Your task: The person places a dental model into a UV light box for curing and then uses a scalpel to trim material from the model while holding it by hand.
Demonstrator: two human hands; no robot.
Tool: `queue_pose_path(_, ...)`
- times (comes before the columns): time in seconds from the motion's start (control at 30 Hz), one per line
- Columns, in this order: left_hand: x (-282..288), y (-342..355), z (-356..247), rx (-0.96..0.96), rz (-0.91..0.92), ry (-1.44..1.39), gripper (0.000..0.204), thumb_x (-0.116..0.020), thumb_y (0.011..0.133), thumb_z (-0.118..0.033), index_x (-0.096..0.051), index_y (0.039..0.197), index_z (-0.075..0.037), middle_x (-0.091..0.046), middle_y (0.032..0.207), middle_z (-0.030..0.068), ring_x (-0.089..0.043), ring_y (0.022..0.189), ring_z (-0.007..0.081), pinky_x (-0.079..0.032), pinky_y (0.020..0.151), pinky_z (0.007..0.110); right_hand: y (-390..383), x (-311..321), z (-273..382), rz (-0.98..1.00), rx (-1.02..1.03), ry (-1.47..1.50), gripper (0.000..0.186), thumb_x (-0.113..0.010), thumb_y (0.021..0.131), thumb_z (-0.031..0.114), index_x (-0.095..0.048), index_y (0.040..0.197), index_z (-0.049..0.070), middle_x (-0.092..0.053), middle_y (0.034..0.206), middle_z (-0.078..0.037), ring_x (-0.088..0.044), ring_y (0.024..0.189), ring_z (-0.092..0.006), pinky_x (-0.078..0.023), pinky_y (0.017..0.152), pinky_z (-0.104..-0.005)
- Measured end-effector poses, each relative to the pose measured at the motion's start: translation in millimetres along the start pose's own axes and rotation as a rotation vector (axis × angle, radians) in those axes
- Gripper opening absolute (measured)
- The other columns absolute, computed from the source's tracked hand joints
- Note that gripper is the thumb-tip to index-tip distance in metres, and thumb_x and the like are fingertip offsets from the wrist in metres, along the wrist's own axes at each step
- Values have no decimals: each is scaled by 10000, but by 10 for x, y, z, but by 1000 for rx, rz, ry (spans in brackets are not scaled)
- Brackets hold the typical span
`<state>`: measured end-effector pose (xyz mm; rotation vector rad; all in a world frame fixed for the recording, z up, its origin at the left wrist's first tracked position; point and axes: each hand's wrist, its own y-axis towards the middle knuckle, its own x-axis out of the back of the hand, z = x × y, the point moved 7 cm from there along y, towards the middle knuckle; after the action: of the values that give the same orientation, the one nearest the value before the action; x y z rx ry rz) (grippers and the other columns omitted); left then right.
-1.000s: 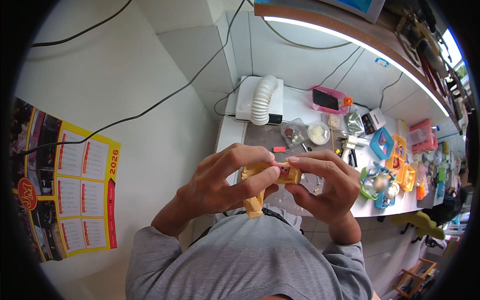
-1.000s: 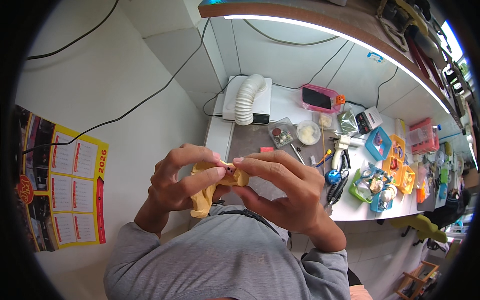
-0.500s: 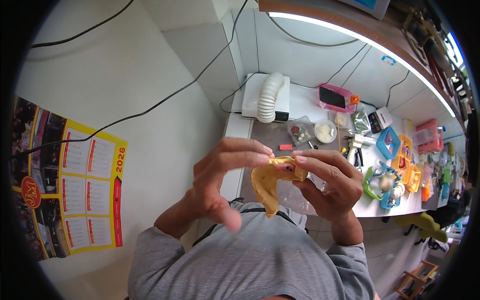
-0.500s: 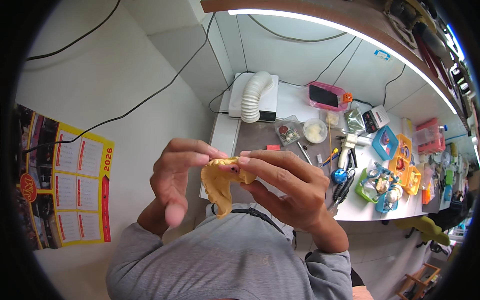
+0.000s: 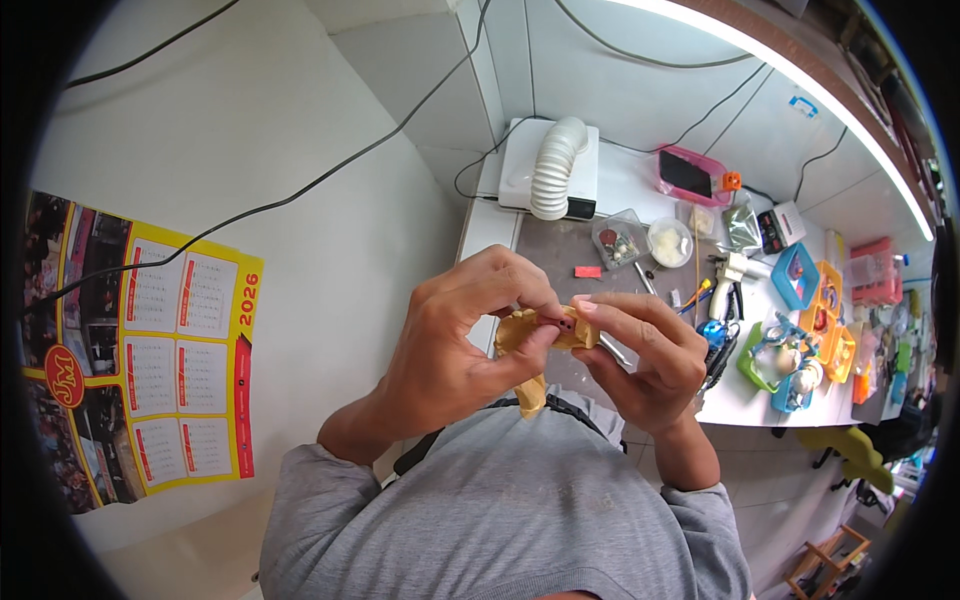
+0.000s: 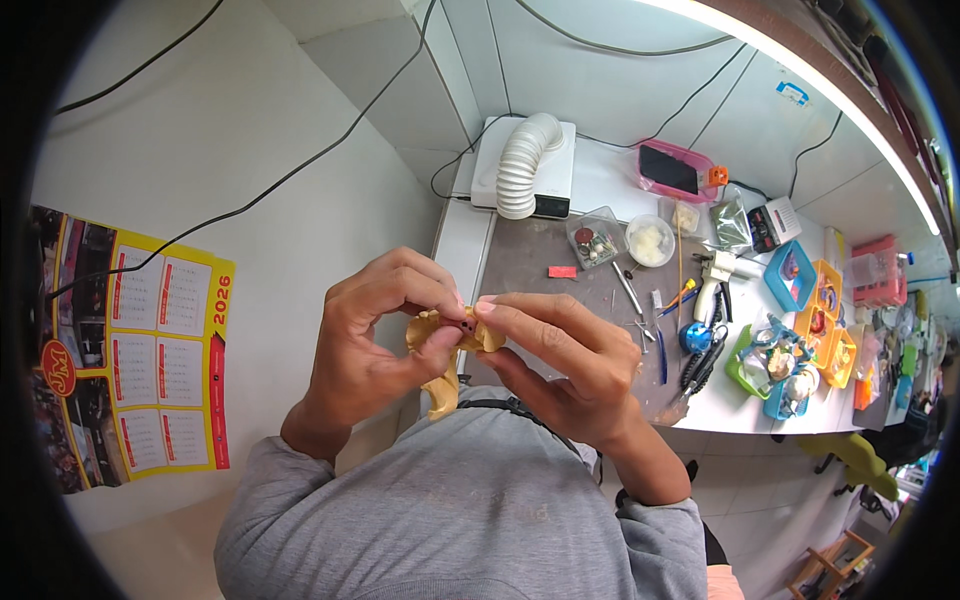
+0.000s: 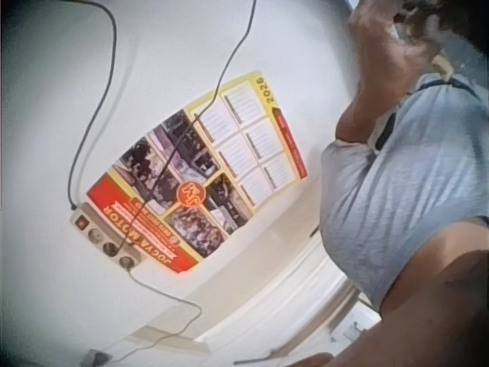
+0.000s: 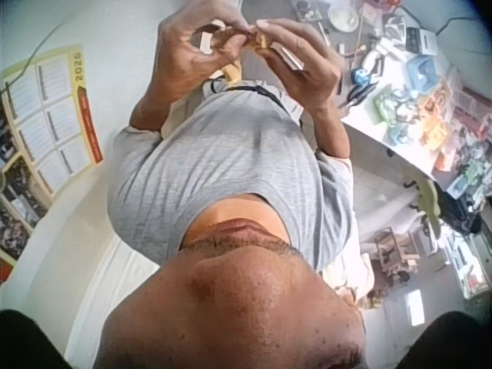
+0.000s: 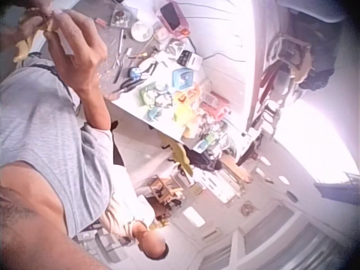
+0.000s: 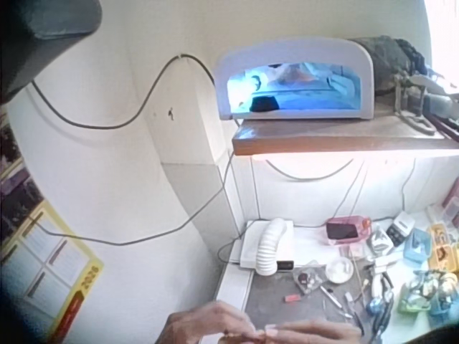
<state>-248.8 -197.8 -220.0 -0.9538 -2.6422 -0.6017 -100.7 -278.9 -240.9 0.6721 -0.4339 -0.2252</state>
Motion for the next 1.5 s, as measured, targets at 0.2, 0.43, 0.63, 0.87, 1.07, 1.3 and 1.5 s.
queue_pose_path(0.2,-44,20,11,-17,-13,73,166,-709,797,62,-664,922,-36,-657,936,60,-689,832,187,-561,707,306,-9,-12,-41,-8,-11,-22,445,-845,742,24,-747,1175,59,-746,1058,-122,-751,870,-221,-617,704,-303)
queue_pose_path(0.43,-75,33,48,-10,-37,79,184,-726,796,33,-651,951,-33,-658,938,58,-689,822,189,-557,714,309,-18,13,-87,-32,-8,-25,449,-849,742,21,-743,1178,51,-745,1063,-127,-750,882,-232,-616,721,-309)
queue_pose_path(0.63,-76,17,43,25,-8,77,191,-738,816,14,-662,985,-33,-671,961,59,-698,860,168,-572,747,296,-12,25,-95,-3,-24,-9,439,-832,761,11,-739,1189,45,-740,1074,-143,-749,898,-238,-613,744,-306)
queue_pose_path(0.87,-129,-76,319,231,61,-529,343,-653,1011,-298,-630,1160,10,-688,1071,76,-699,980,144,-605,835,297,-43,45,-300,-10,-309,438,338,-776,863,31,-717,1192,-26,-730,1066,-165,-724,972,-197,-602,826,-292)
queue_pose_path(1.07,-493,-255,646,608,284,-1112,549,-595,1004,-474,-513,1260,5,-661,1138,140,-714,1005,203,-610,927,365,39,10,-380,111,-384,601,298,-719,932,50,-708,1218,-31,-711,1129,-156,-698,1014,-190,-565,926,-313)
queue_pose_path(1.3,-615,-267,537,517,279,-1301,729,-655,987,-333,-283,1530,-20,-634,1259,180,-665,1180,243,-589,991,393,92,95,-444,21,-437,600,328,-691,963,87,-680,1274,-15,-700,1187,-137,-669,1080,-199,-551,951,-332)
queue_pose_path(1.5,-461,-312,474,204,47,-1000,466,-703,955,-95,-467,1350,-22,-646,1257,208,-647,1207,279,-571,1022,387,27,393,5,-125,-91,158,331,-776,900,253,-744,1107,-3,-652,1172,-201,-658,1107,-284,-538,971,-409)
